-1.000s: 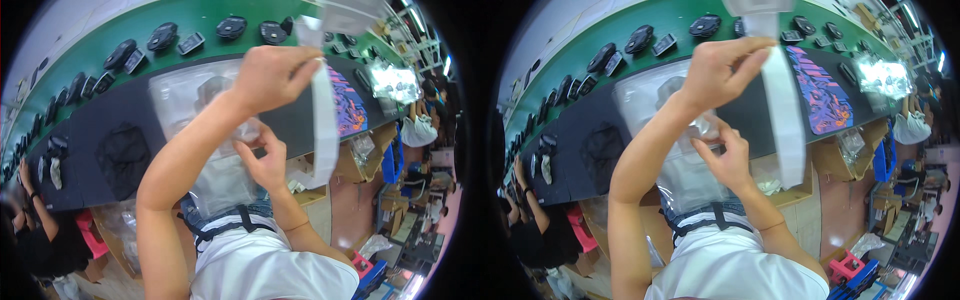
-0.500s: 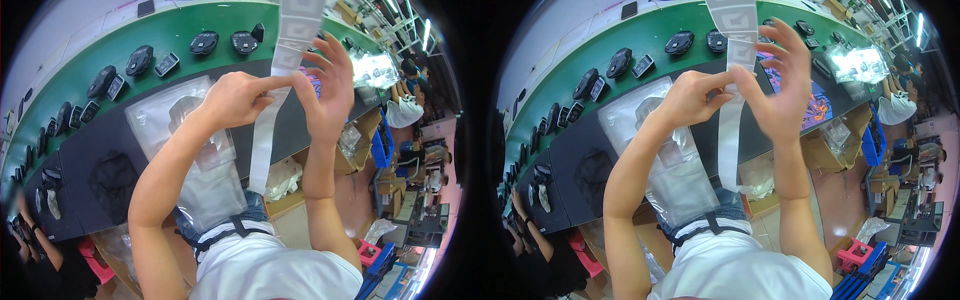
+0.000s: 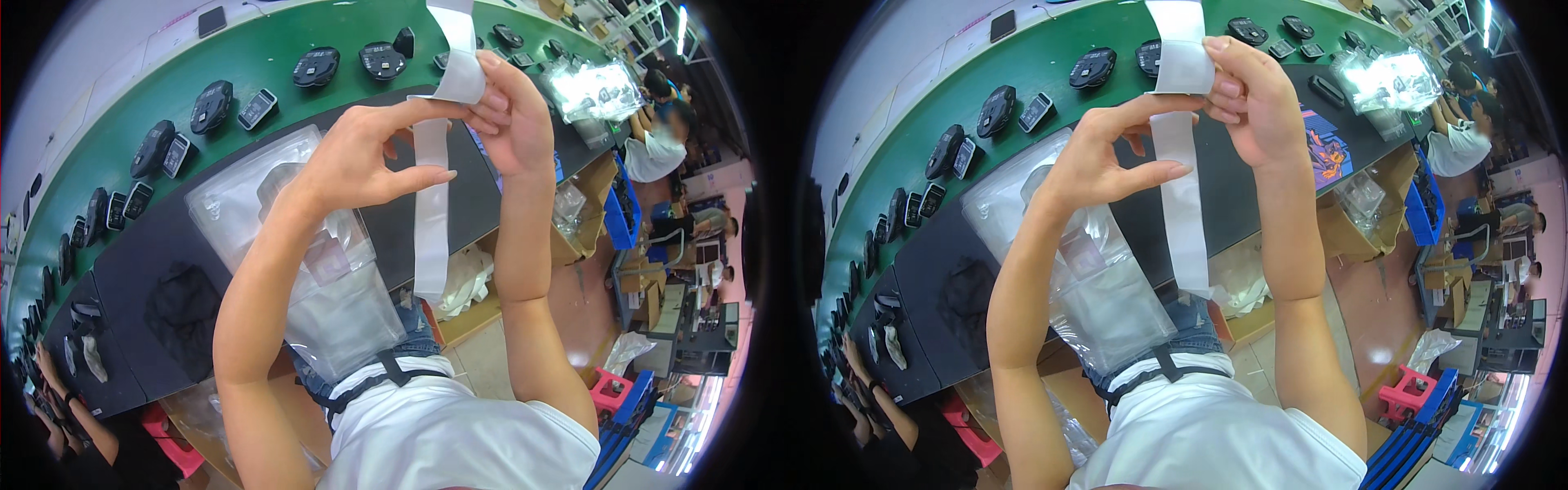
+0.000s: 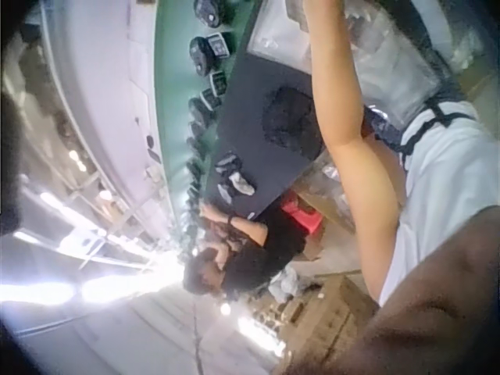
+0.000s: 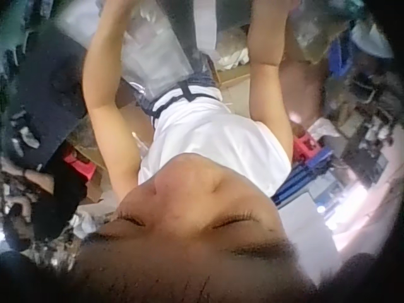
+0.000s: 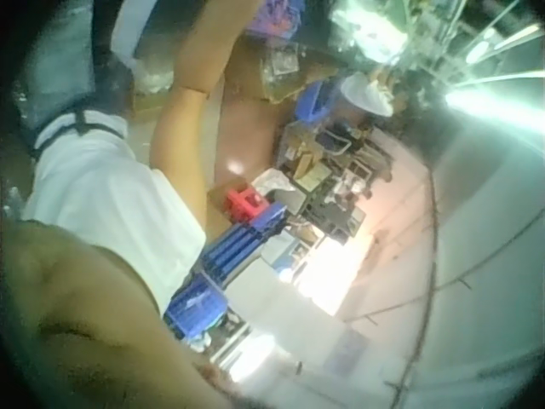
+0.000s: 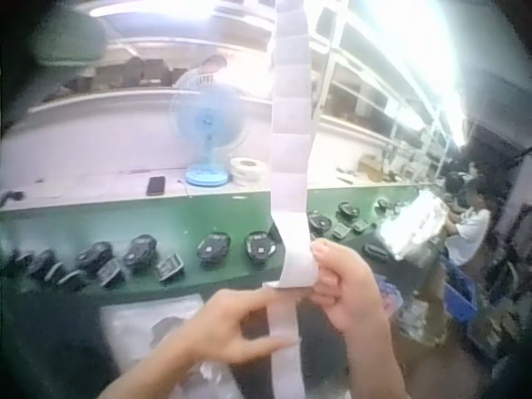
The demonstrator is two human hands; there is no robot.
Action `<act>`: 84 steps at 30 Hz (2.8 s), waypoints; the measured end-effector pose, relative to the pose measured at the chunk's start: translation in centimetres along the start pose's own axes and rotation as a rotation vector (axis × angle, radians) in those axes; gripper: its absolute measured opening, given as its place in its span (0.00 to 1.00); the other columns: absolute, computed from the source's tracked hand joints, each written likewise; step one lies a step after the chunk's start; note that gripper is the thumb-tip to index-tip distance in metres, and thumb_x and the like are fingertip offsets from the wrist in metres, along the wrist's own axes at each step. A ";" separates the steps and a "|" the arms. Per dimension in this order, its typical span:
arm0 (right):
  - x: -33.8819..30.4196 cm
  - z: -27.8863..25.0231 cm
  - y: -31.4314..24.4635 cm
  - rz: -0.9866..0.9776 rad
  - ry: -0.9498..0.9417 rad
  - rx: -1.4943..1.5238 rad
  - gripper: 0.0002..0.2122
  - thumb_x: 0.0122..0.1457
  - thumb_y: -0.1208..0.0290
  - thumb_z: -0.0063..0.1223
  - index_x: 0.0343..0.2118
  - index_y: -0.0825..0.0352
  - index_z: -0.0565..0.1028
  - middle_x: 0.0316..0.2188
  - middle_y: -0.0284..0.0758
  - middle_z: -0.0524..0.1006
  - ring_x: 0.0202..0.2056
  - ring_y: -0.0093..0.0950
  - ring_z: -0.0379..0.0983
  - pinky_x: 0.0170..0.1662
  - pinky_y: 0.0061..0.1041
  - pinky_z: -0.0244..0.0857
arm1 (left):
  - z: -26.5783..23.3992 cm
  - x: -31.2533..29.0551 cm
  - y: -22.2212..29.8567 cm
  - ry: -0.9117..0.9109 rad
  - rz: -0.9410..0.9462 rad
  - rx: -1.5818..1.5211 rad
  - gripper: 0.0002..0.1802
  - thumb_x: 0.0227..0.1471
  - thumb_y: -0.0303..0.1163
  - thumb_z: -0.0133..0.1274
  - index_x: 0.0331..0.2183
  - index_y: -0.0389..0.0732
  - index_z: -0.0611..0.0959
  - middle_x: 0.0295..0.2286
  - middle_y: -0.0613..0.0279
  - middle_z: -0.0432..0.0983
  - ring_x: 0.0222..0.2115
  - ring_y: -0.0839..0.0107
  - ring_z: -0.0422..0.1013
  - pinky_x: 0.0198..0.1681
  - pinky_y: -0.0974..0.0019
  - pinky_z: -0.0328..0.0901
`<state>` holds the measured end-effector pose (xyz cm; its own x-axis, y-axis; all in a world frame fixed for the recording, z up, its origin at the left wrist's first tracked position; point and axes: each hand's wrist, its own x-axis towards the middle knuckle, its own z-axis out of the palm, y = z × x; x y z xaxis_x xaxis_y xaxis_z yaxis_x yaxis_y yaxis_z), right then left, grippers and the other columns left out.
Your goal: The person is peeling square stickers from a roll and applying them to clear plastic packaging bags containing electronic components.
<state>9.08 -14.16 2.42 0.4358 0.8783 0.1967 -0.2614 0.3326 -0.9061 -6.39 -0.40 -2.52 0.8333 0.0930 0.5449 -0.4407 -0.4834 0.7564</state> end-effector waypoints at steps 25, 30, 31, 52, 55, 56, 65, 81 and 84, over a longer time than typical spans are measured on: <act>-6.2 1.5 2.9 -0.545 0.317 -0.652 0.09 0.55 0.79 0.65 0.38 0.71 0.77 0.29 0.27 0.76 0.28 0.13 0.69 0.31 0.13 0.61 | -1.1 -0.8 -0.2 -0.009 -0.165 0.102 0.14 0.53 0.37 0.66 0.29 0.33 0.87 0.14 0.66 0.68 0.18 0.84 0.58 0.20 0.72 0.55; -6.9 1.7 3.7 -0.397 0.258 -0.618 0.08 0.54 0.81 0.66 0.34 0.71 0.76 0.30 0.28 0.76 0.29 0.13 0.70 0.33 0.13 0.63 | -1.3 -1.1 -0.3 -0.005 -0.173 0.120 0.19 0.52 0.40 0.66 0.23 0.32 0.84 0.13 0.68 0.61 0.17 0.81 0.52 0.18 0.70 0.51; -6.9 1.8 3.9 -0.378 0.266 -0.616 0.08 0.54 0.82 0.66 0.34 0.71 0.76 0.30 0.29 0.76 0.29 0.13 0.69 0.33 0.13 0.63 | -1.3 -1.2 -0.4 -0.009 -0.144 0.152 0.19 0.51 0.41 0.67 0.24 0.33 0.84 0.13 0.67 0.62 0.17 0.81 0.53 0.18 0.70 0.51; -15.5 6.5 10.8 0.190 -0.096 -0.750 0.08 0.43 0.76 0.74 0.24 0.65 0.82 0.14 0.24 0.65 0.16 0.14 0.55 0.20 0.18 0.46 | -0.7 -0.7 0.3 0.029 0.053 0.047 0.40 0.64 0.57 0.40 0.14 0.31 0.77 0.12 0.44 0.68 0.16 0.48 0.66 0.28 0.53 0.65; -15.4 6.0 10.8 0.220 -0.065 -0.748 0.08 0.43 0.76 0.74 0.24 0.64 0.82 0.14 0.23 0.64 0.16 0.13 0.54 0.20 0.18 0.44 | -0.4 0.9 1.4 -0.081 -0.186 0.199 0.40 0.64 0.56 0.41 0.14 0.31 0.77 0.12 0.43 0.68 0.16 0.47 0.66 0.28 0.51 0.65; -15.4 6.0 10.8 0.221 -0.058 -0.755 0.08 0.43 0.75 0.74 0.24 0.65 0.82 0.14 0.23 0.63 0.16 0.13 0.53 0.20 0.18 0.43 | -0.5 0.5 1.1 -0.080 -0.188 0.198 0.40 0.64 0.56 0.41 0.14 0.31 0.77 0.12 0.43 0.68 0.16 0.47 0.66 0.28 0.51 0.65; -15.3 5.7 11.6 0.346 -0.077 -0.738 0.07 0.45 0.76 0.73 0.25 0.65 0.82 0.14 0.22 0.61 0.17 0.12 0.51 0.21 0.19 0.42 | 1.7 2.5 5.5 -0.116 -0.694 0.827 0.39 0.63 0.55 0.42 0.14 0.30 0.76 0.13 0.41 0.68 0.18 0.46 0.67 0.30 0.49 0.66; -15.5 6.0 12.6 0.336 -0.003 -0.687 0.06 0.47 0.76 0.72 0.25 0.65 0.82 0.12 0.19 0.56 0.16 0.11 0.48 0.21 0.17 0.40 | -0.7 -0.2 1.4 -0.012 -0.145 0.175 0.36 0.61 0.52 0.46 0.14 0.29 0.74 0.11 0.45 0.65 0.15 0.50 0.64 0.28 0.51 0.65; -15.5 5.9 12.8 0.350 -0.017 -0.700 0.06 0.47 0.76 0.72 0.25 0.66 0.82 0.11 0.19 0.56 0.16 0.11 0.48 0.21 0.17 0.40 | -1.0 0.1 1.1 -0.104 -0.139 0.097 0.36 0.61 0.51 0.47 0.14 0.29 0.74 0.11 0.46 0.65 0.15 0.51 0.63 0.27 0.52 0.64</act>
<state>-6.11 -21.51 -9.98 0.4137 0.8991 -0.1433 0.2251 -0.2535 -0.9408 -7.19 -0.02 -1.27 0.9161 0.0763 0.3936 -0.2891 -0.5544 0.7804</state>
